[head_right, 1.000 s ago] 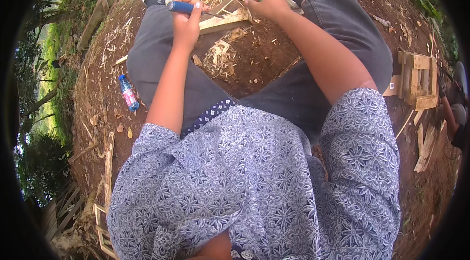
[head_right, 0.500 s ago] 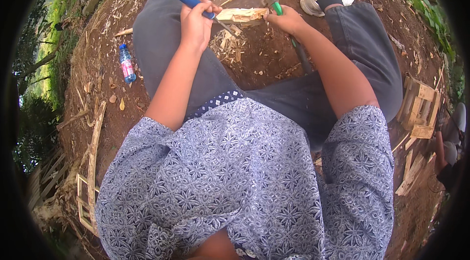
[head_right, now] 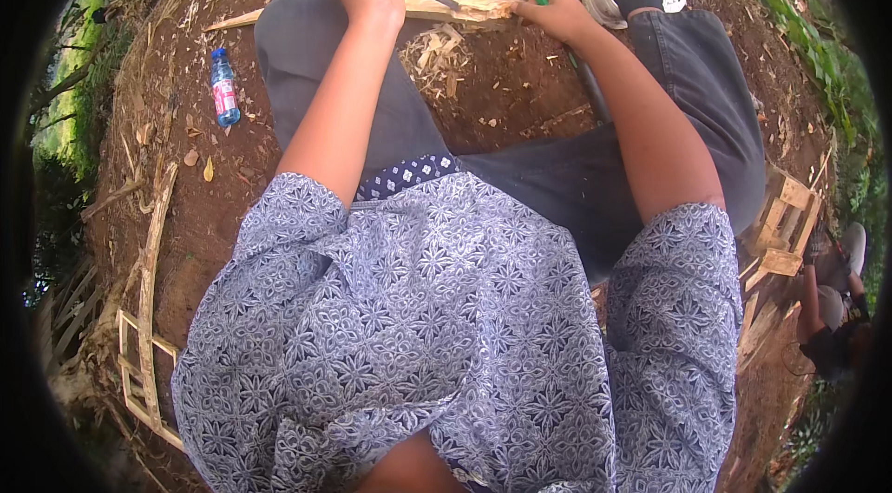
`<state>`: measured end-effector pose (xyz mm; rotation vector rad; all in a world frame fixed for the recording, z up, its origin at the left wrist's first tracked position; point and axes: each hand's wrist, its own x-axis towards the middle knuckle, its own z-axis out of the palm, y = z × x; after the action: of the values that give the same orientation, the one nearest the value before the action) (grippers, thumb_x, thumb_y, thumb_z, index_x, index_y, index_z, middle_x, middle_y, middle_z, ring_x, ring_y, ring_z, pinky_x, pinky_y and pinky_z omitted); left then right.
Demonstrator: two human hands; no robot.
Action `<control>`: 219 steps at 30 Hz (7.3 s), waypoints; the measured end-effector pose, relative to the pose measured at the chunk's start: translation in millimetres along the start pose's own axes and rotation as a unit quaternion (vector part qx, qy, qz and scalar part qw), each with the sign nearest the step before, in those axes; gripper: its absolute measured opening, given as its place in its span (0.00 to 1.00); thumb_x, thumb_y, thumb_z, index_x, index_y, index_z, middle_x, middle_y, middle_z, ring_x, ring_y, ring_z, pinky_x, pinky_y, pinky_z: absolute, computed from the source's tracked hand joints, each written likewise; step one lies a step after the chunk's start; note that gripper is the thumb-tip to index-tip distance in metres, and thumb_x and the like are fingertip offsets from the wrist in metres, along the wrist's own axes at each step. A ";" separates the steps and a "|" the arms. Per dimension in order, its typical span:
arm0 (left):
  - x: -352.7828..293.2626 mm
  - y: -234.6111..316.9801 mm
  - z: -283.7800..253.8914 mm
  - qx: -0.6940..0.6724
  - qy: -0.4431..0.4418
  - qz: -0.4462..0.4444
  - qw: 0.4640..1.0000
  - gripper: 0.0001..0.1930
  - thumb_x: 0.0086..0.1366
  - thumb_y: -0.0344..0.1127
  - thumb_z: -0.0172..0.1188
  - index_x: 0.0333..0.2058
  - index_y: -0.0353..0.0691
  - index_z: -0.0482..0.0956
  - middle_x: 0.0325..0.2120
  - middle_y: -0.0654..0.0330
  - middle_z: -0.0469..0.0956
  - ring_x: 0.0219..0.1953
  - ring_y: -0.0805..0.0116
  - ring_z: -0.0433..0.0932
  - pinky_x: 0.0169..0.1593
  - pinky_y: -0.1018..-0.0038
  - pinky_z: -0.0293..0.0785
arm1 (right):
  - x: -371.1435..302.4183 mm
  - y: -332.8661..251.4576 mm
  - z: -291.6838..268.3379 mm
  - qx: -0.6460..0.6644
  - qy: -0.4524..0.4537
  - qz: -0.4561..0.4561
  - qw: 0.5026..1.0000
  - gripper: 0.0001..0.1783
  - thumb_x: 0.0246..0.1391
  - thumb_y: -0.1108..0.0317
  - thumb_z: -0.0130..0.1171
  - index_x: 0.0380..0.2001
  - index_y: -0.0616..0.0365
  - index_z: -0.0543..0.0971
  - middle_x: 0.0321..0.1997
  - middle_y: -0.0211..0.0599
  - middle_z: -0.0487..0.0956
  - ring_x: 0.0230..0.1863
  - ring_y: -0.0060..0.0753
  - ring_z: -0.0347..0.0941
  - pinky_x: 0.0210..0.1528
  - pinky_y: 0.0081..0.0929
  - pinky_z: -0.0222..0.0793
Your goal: The person sits on the ground and uses a chisel and a hammer to carve a piece of wood. They repeatedly position the chisel on the wood and strike it with the hammer to shape the material.
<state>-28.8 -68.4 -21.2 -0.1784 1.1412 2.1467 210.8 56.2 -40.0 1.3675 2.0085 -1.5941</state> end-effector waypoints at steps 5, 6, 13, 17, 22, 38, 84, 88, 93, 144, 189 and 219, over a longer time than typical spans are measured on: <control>8.4 -7.2 -7.5 -0.020 0.002 0.015 1.000 0.17 0.72 0.41 0.62 0.25 0.47 0.67 0.13 0.69 0.60 0.12 0.74 0.58 0.17 0.74 0.58 | -2.9 0.2 -1.0 0.010 -0.014 0.012 1.000 0.26 0.59 0.44 0.67 0.37 0.60 0.79 0.24 0.28 0.74 0.16 0.19 0.64 0.16 0.23 0.58; 9.6 -7.5 -8.8 -0.018 0.008 0.021 1.000 0.17 0.72 0.41 0.62 0.25 0.47 0.67 0.13 0.69 0.60 0.12 0.74 0.58 0.17 0.74 0.58 | -4.8 -2.7 -0.4 0.007 -0.016 0.012 1.000 0.26 0.61 0.44 0.66 0.35 0.59 0.77 0.20 0.24 0.70 0.14 0.17 0.61 0.15 0.22 0.56; 38.6 -14.8 -37.1 -0.033 -0.032 -0.024 0.999 0.17 0.71 0.40 0.62 0.24 0.48 0.67 0.14 0.68 0.63 0.13 0.74 0.61 0.18 0.74 0.60 | 3.2 -3.5 -13.1 -0.128 0.035 0.014 0.991 0.24 0.64 0.47 0.63 0.44 0.60 0.78 0.25 0.28 0.74 0.23 0.17 0.71 0.23 0.19 0.66; 38.0 -17.8 -33.9 0.052 -0.024 -0.004 0.998 0.16 0.71 0.42 0.62 0.25 0.46 0.69 0.15 0.68 0.67 0.14 0.74 0.65 0.19 0.74 0.63 | -13.3 -29.6 -19.8 -0.017 0.060 -0.011 0.998 0.22 0.70 0.52 0.56 0.56 0.57 0.73 0.28 0.27 0.75 0.26 0.17 0.75 0.26 0.19 0.71; 25.9 -15.1 -23.5 0.134 -0.050 -0.021 0.990 0.16 0.72 0.43 0.58 0.25 0.44 0.72 0.15 0.68 0.70 0.15 0.75 0.70 0.19 0.75 0.64 | -64.5 -147.7 -25.5 -0.172 0.095 -0.205 0.959 0.18 0.73 0.52 0.52 0.51 0.54 0.77 0.24 0.22 0.70 0.19 0.15 0.66 0.23 0.16 0.64; 13.6 -21.4 -27.1 0.167 -0.119 0.159 0.966 0.18 0.71 0.47 0.61 0.26 0.41 0.73 0.16 0.66 0.73 0.19 0.75 0.74 0.26 0.69 0.71 | -120.4 -375.7 76.2 -0.400 0.071 -0.505 0.761 0.28 0.72 0.67 0.47 0.73 0.52 0.65 0.53 0.55 0.83 0.52 0.45 0.80 0.58 0.38 0.72; 6.9 -31.8 -21.8 0.128 -0.142 0.067 0.979 0.16 0.72 0.41 0.60 0.26 0.39 0.73 0.18 0.64 0.74 0.21 0.74 0.75 0.29 0.72 0.74 | -76.5 -371.8 75.6 -0.524 0.028 -0.322 0.788 0.26 0.70 0.65 0.45 0.68 0.57 0.69 0.57 0.59 0.79 0.59 0.54 0.76 0.63 0.49 0.69; 8.6 -20.6 -26.4 0.097 -0.127 0.061 0.985 0.16 0.73 0.40 0.59 0.26 0.39 0.71 0.17 0.65 0.72 0.21 0.74 0.74 0.28 0.72 0.73 | -86.4 -395.9 74.5 -0.531 0.006 -0.213 0.820 0.26 0.72 0.63 0.44 0.69 0.55 0.68 0.50 0.55 0.82 0.50 0.50 0.79 0.56 0.46 0.71; 5.8 -28.9 -16.2 0.070 -0.150 0.047 0.985 0.16 0.73 0.40 0.58 0.26 0.39 0.70 0.17 0.65 0.71 0.20 0.74 0.73 0.28 0.72 0.73 | -31.8 -338.2 43.2 -0.635 -0.025 -0.281 0.720 0.23 0.71 0.61 0.46 0.63 0.60 0.73 0.49 0.58 0.81 0.52 0.57 0.79 0.56 0.50 0.71; 23.3 -41.9 -34.7 -0.001 -0.111 0.037 0.993 0.12 0.69 0.32 0.60 0.27 0.38 0.69 0.16 0.64 0.71 0.17 0.73 0.74 0.24 0.71 0.75 | -15.0 -375.4 79.8 -0.583 -0.001 -0.229 0.779 0.26 0.67 0.51 0.48 0.38 0.66 0.82 0.39 0.61 0.82 0.45 0.63 0.79 0.49 0.53 0.72; 24.4 -46.9 -39.0 -0.005 -0.096 0.026 0.995 0.09 0.69 0.31 0.57 0.30 0.37 0.68 0.17 0.62 0.70 0.18 0.70 0.73 0.25 0.68 0.75 | 14.1 -358.4 67.9 -0.544 0.027 -0.225 0.808 0.30 0.68 0.49 0.45 0.48 0.66 0.82 0.50 0.64 0.81 0.53 0.62 0.78 0.58 0.50 0.71; 13.5 -43.7 -33.7 -0.021 -0.082 0.001 0.996 0.07 0.70 0.30 0.56 0.34 0.37 0.67 0.19 0.62 0.70 0.19 0.71 0.73 0.25 0.69 0.74 | 31.1 -365.8 74.2 -0.533 -0.001 -0.091 0.841 0.32 0.67 0.46 0.47 0.49 0.67 0.81 0.42 0.59 0.85 0.44 0.56 0.82 0.49 0.51 0.73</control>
<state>-17.8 -71.1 -76.9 -0.0182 1.0030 2.1452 -113.1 19.6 144.4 0.7088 2.4171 -0.2750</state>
